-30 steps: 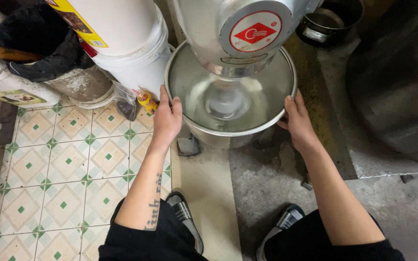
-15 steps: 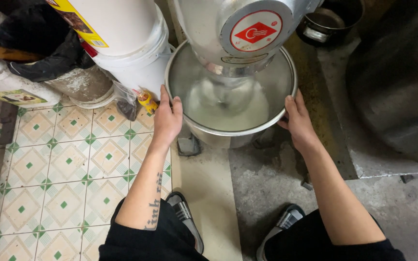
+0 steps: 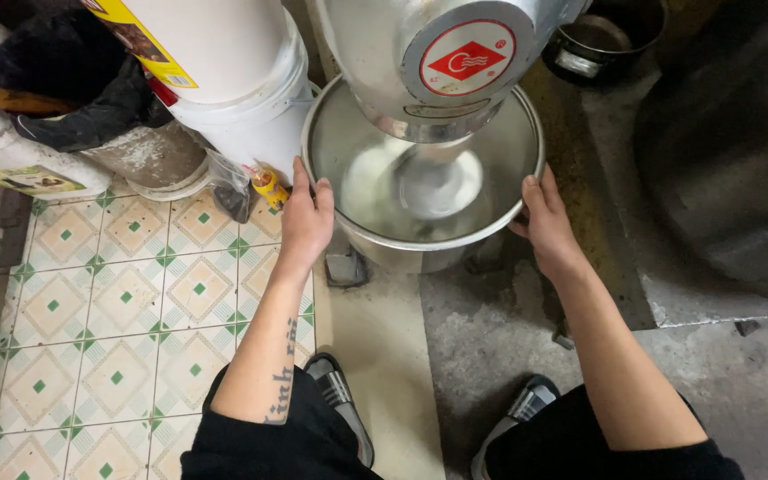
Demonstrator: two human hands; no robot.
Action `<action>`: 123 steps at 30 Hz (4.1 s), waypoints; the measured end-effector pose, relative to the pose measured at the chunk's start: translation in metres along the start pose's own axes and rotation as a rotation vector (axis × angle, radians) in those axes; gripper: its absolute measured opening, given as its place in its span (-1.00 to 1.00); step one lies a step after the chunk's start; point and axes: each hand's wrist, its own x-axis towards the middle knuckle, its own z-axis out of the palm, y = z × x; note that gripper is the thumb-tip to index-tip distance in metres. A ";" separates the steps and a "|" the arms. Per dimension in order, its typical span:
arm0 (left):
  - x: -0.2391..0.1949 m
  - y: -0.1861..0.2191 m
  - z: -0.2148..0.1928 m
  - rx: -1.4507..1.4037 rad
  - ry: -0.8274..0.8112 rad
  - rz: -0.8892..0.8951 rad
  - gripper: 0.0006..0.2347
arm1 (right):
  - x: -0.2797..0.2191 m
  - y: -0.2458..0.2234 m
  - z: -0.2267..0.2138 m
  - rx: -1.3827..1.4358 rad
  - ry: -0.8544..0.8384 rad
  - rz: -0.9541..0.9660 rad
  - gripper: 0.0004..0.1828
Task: The person operates a stand mixer, then pours milk into a bowl of cracked eggs, adds oil, and scoops powdered ingredients from containers into the bowl. They retrieve a whisk and begin mixing the ingredients together.
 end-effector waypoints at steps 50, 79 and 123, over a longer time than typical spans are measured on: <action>-0.021 0.028 -0.014 -0.003 -0.007 -0.018 -0.34 | 0.008 0.012 -0.002 0.018 0.036 0.012 -0.26; 0.024 -0.004 0.005 0.110 -0.054 -0.015 -0.31 | 0.040 0.049 -0.014 -0.046 0.123 0.079 -0.18; 0.008 -0.028 -0.017 -0.043 -0.381 -0.272 -0.21 | 0.020 0.022 -0.027 -0.196 0.320 0.448 -0.16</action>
